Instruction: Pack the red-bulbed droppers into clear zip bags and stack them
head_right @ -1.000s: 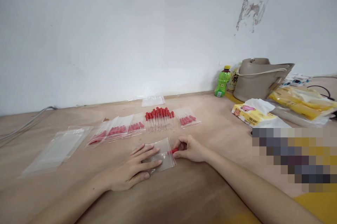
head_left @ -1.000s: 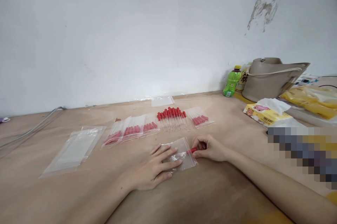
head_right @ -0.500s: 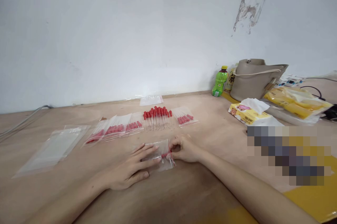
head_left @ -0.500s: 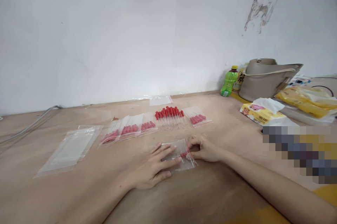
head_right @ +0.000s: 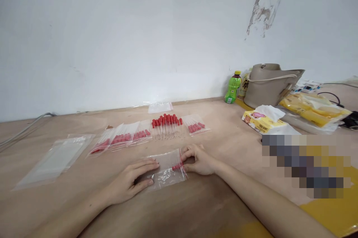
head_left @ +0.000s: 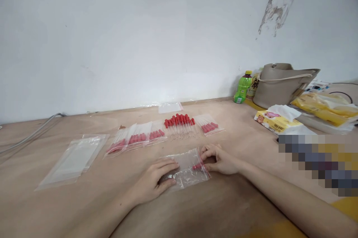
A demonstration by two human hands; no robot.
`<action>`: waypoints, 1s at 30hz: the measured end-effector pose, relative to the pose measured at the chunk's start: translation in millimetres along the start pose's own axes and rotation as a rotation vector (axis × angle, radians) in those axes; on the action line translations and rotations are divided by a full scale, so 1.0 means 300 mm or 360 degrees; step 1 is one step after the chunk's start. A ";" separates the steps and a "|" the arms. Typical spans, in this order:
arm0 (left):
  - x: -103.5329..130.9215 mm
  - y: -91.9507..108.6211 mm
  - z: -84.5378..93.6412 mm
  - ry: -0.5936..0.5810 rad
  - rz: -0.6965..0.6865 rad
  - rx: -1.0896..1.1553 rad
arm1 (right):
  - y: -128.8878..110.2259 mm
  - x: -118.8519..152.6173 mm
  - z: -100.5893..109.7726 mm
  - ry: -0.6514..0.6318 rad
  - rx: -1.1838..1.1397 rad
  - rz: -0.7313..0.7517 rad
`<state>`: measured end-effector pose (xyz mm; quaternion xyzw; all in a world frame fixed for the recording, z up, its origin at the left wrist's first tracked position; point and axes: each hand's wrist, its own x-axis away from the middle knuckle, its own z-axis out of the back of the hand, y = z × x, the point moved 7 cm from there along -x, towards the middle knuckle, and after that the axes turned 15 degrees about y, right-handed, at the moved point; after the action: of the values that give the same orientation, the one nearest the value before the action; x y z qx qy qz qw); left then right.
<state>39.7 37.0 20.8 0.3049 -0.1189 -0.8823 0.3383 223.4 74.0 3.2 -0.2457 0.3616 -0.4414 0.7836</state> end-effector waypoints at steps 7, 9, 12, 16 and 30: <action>-0.007 0.001 -0.008 -0.0008 -0.0024 -0.0016 | -0.024 -0.006 -0.004 0.0225 0.0076 -0.0026; -0.004 -0.004 -0.010 -0.0030 -0.0024 -0.0015 | -0.022 -0.004 0.002 0.0212 0.0138 -0.0018; 0.000 -0.011 -0.015 -0.0119 -0.0008 -0.0020 | -0.006 -0.009 0.012 0.0080 0.0089 0.0008; 0.000 -0.011 -0.019 -0.0230 -0.0021 -0.0037 | 0.050 -0.070 0.081 0.0187 -0.0012 -0.0139; 0.004 0.006 0.010 0.0066 -0.0082 -0.0106 | 0.191 -0.406 0.109 0.0510 0.0898 -0.0884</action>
<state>38.2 34.9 23.5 0.3146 -0.0746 -0.8876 0.3280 236.0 210.2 25.6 -0.0381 0.2639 -0.7499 0.6055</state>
